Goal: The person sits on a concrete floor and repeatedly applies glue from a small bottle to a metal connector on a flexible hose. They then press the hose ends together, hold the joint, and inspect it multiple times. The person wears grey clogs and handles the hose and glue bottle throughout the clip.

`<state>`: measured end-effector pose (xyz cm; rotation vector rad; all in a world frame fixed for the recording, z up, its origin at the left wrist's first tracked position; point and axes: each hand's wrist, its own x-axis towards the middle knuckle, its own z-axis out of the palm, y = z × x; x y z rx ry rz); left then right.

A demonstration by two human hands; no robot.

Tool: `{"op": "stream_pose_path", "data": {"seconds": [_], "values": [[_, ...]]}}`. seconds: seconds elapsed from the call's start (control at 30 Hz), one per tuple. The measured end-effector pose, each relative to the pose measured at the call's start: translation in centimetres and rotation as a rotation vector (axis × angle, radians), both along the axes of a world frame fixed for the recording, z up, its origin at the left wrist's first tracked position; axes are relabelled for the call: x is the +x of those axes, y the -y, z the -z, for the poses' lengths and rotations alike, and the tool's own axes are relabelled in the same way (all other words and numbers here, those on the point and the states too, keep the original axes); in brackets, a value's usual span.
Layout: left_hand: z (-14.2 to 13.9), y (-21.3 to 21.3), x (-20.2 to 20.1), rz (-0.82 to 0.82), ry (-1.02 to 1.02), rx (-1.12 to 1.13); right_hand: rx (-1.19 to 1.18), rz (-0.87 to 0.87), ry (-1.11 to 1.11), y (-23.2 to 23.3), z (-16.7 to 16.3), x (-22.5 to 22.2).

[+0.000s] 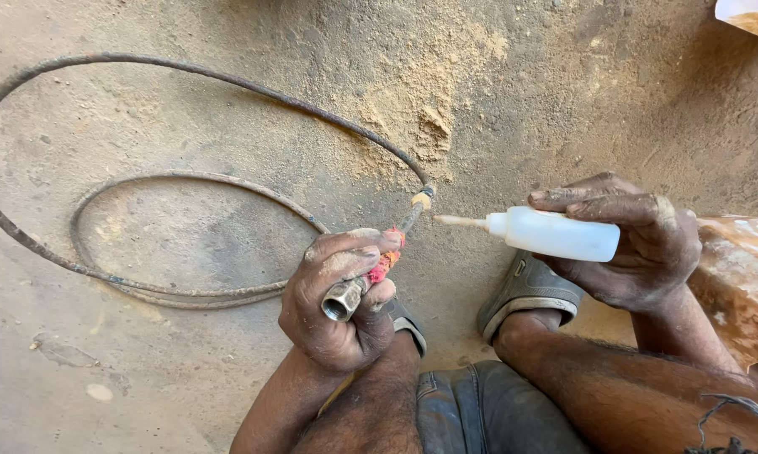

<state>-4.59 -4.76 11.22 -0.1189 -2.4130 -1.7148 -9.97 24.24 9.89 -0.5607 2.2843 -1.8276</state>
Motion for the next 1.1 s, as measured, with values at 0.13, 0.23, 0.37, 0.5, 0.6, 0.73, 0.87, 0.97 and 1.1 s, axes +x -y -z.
{"op": "stream_pose_path", "data": {"seconds": [0.13,0.23,0.37,0.5,0.6,0.73,0.87,0.97,1.1], "values": [[-0.3,-0.2,-0.1,-0.028,0.032,0.038,0.104,-0.041,-0.092,0.6,0.1,-0.4],[-0.3,-0.3,-0.2,-0.042,0.044,0.048,0.066,-0.036,-0.062,1.0,0.0,-0.7],[-0.3,-0.1,-0.2,-0.048,0.039,0.003,0.129,-0.025,-0.081,1.2,-0.5,-0.7],[-0.5,-0.1,-0.3,-0.045,0.061,0.035,0.177,-0.023,-0.100,1.1,-0.7,-0.4],[-0.5,-0.2,-0.3,-0.049,0.059,0.021,0.145,-0.008,-0.094,1.0,-0.3,-0.3],[-0.5,0.0,-0.3,-0.056,0.059,0.017,-0.118,-0.020,-0.048,0.7,1.5,-0.7],[-0.4,0.1,-0.1,-0.050,0.051,0.049,-0.131,0.093,0.065,0.4,1.8,-0.3],[-0.3,0.2,0.1,-0.029,0.063,0.042,-0.115,0.091,0.085,0.5,1.5,0.0],[-0.2,0.1,0.3,-0.035,0.058,0.040,-0.091,0.068,0.095,1.0,1.0,-0.3]]}}
